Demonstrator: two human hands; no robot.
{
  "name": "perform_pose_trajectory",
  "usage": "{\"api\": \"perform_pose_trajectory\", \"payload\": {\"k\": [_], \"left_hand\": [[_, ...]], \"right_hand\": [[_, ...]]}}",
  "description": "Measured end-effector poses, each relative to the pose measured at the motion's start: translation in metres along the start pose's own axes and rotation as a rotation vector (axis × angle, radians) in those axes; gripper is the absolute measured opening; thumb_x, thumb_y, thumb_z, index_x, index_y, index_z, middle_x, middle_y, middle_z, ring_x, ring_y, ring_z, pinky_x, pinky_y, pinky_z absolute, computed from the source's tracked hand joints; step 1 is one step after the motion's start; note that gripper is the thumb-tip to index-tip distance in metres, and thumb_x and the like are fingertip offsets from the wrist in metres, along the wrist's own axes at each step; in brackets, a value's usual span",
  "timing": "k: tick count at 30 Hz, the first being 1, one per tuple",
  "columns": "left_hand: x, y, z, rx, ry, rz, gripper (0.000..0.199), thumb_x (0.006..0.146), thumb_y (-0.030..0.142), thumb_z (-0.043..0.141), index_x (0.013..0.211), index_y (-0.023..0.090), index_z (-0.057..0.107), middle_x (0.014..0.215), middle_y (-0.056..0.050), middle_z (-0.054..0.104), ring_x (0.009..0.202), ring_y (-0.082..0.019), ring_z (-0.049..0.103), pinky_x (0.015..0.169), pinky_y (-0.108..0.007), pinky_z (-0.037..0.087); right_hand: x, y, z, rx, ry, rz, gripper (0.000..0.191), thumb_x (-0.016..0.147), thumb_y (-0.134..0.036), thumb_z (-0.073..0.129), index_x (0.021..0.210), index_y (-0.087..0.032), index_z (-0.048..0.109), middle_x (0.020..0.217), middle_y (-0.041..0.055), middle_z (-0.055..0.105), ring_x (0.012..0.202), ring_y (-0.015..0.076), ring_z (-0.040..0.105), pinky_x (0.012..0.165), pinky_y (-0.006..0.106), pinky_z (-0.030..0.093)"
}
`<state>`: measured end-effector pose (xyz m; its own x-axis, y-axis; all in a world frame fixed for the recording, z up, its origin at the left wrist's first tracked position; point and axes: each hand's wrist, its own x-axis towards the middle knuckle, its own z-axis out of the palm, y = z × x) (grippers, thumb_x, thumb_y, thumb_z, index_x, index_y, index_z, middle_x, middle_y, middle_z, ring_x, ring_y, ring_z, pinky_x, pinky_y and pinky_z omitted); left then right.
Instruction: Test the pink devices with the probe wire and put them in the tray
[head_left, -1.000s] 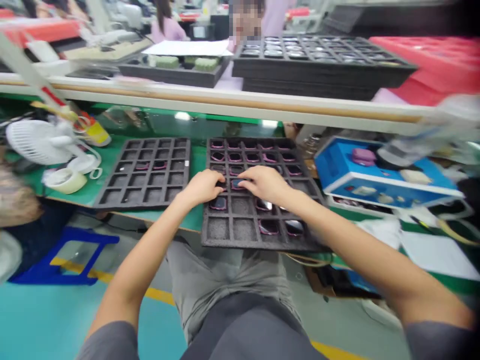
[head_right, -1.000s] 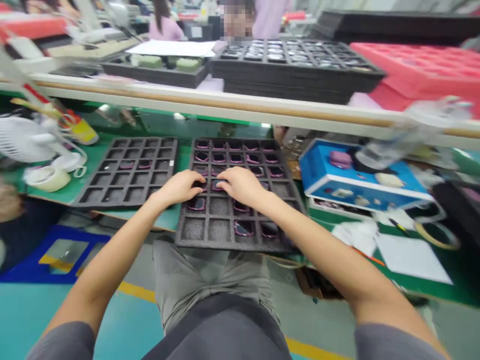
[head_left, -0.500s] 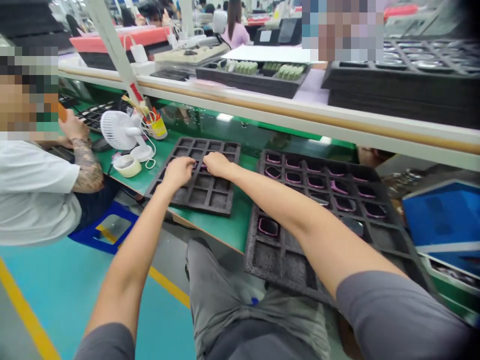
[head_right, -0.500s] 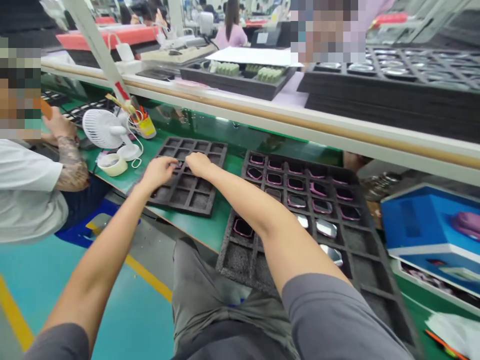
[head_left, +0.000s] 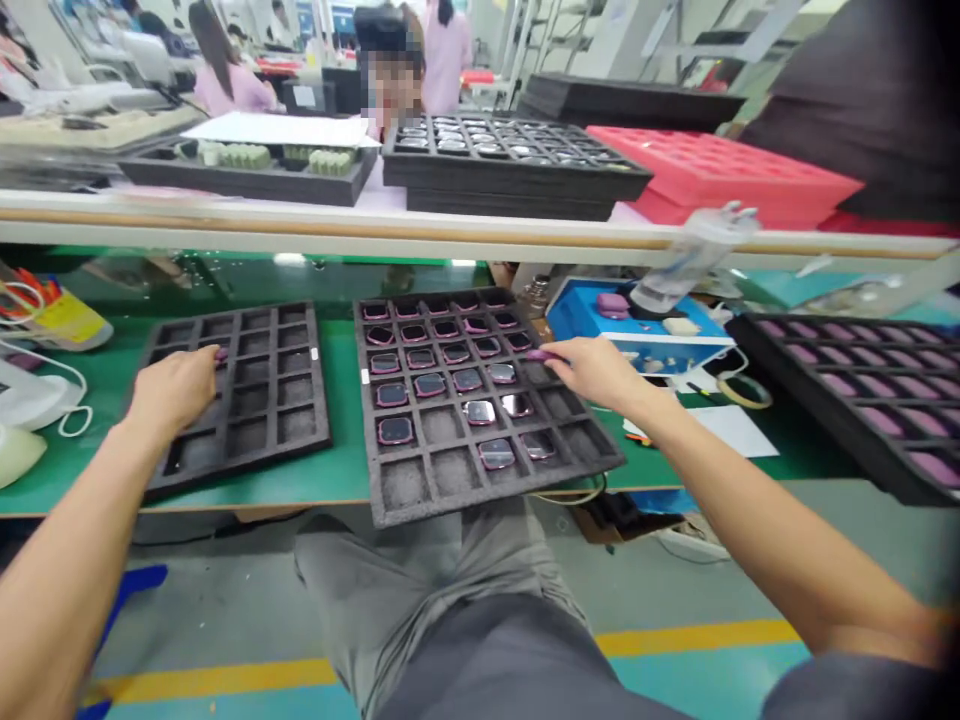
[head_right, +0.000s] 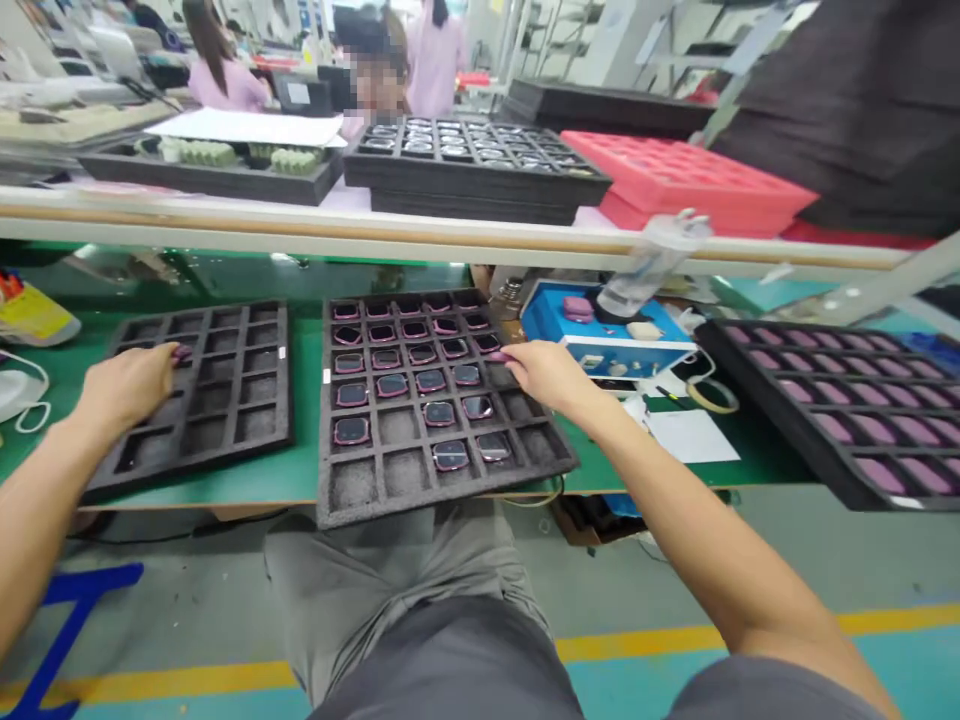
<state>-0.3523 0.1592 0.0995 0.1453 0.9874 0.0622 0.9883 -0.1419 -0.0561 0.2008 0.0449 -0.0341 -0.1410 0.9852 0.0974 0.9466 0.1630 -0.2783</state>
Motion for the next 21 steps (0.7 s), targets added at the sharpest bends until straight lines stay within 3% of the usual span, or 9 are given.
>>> {"api": "perform_pose_trajectory", "payload": {"k": [2,3,5,8,10,12,16,18,21], "left_hand": [[-0.022,0.08,-0.012,-0.016,0.098,0.026,0.058,0.094,0.062,0.026,0.115,0.029,0.068,0.083,0.001,0.071,0.114,-0.038,0.067,0.09,-0.055,0.051],[-0.037,0.128,-0.014,-0.026,0.105,0.095,0.047,0.096,0.054,0.034,0.119,0.03,0.067,0.091,-0.001,0.075,0.111,-0.034,0.069,0.088,-0.049,0.053],[-0.071,0.234,-0.009,-0.006,-0.061,0.38,0.029,0.097,0.029,0.049,0.118,0.02,0.068,0.103,-0.015,0.076,0.102,-0.03,0.073,0.08,-0.04,0.056],[-0.115,0.377,0.02,-0.026,-0.175,0.608,0.019,0.095,0.014,0.052,0.101,0.014,0.071,0.097,-0.016,0.075,0.091,-0.024,0.075,0.072,-0.032,0.057],[-0.124,0.438,0.047,-0.035,-0.124,0.721,0.026,0.096,0.006,0.046,0.101,0.005,0.071,0.091,-0.023,0.073,0.088,-0.028,0.075,0.067,-0.034,0.057],[-0.116,0.466,0.071,-0.061,-0.108,0.747,0.025,0.094,0.004,0.049,0.097,0.002,0.073,0.087,-0.026,0.072,0.085,-0.032,0.075,0.065,-0.038,0.056],[-0.106,0.46,0.1,-0.127,-0.115,0.733,0.017,0.092,0.011,0.06,0.085,0.01,0.076,0.083,-0.021,0.073,0.078,-0.027,0.074,0.064,-0.035,0.055],[-0.117,0.455,0.107,-0.127,-0.063,0.667,0.023,0.097,0.024,0.06,0.096,0.008,0.076,0.096,-0.023,0.074,0.089,-0.027,0.074,0.072,-0.036,0.056],[-0.145,0.449,0.105,-0.156,0.046,0.621,0.049,0.102,0.047,0.049,0.123,0.008,0.069,0.129,-0.024,0.066,0.119,-0.029,0.065,0.094,-0.043,0.053]], "right_hand": [[-0.004,0.017,0.019,0.024,-0.022,-0.034,0.032,0.094,-0.019,0.054,0.116,-0.02,0.077,0.111,0.0104,0.079,0.104,0.0276,0.074,0.094,0.04,0.057],[-0.003,0.019,0.026,0.046,-0.02,-0.051,0.031,0.093,-0.017,0.055,0.115,-0.019,0.077,0.112,0.0111,0.079,0.104,0.0273,0.073,0.095,0.039,0.056],[-0.001,0.021,0.035,0.095,-0.011,-0.075,0.028,0.092,-0.016,0.057,0.11,-0.019,0.078,0.111,0.0113,0.079,0.106,0.0268,0.072,0.098,0.039,0.056],[-0.005,0.027,0.037,0.166,-0.004,-0.116,0.028,0.092,-0.018,0.058,0.111,-0.019,0.078,0.114,0.0108,0.079,0.11,0.0261,0.072,0.101,0.039,0.056],[-0.015,0.034,0.035,0.222,0.023,-0.122,0.031,0.093,-0.021,0.056,0.116,-0.019,0.077,0.118,0.0109,0.078,0.111,0.0267,0.072,0.101,0.04,0.057],[-0.028,0.042,0.033,0.307,0.083,-0.066,0.034,0.093,-0.028,0.054,0.118,-0.021,0.076,0.116,0.0104,0.078,0.107,0.0284,0.074,0.097,0.042,0.059],[-0.043,0.052,0.024,0.47,0.172,0.07,0.037,0.092,-0.045,0.054,0.116,-0.029,0.075,0.11,0.0103,0.08,0.095,0.0329,0.077,0.089,0.049,0.061],[-0.041,0.047,0.019,0.52,0.163,0.043,0.034,0.091,-0.05,0.054,0.114,-0.035,0.075,0.109,0.0107,0.08,0.094,0.0335,0.077,0.088,0.05,0.061],[-0.025,0.017,0.009,0.544,0.175,-0.011,0.032,0.088,-0.053,0.057,0.108,-0.037,0.075,0.106,0.0109,0.08,0.087,0.0311,0.077,0.081,0.045,0.061]]}}
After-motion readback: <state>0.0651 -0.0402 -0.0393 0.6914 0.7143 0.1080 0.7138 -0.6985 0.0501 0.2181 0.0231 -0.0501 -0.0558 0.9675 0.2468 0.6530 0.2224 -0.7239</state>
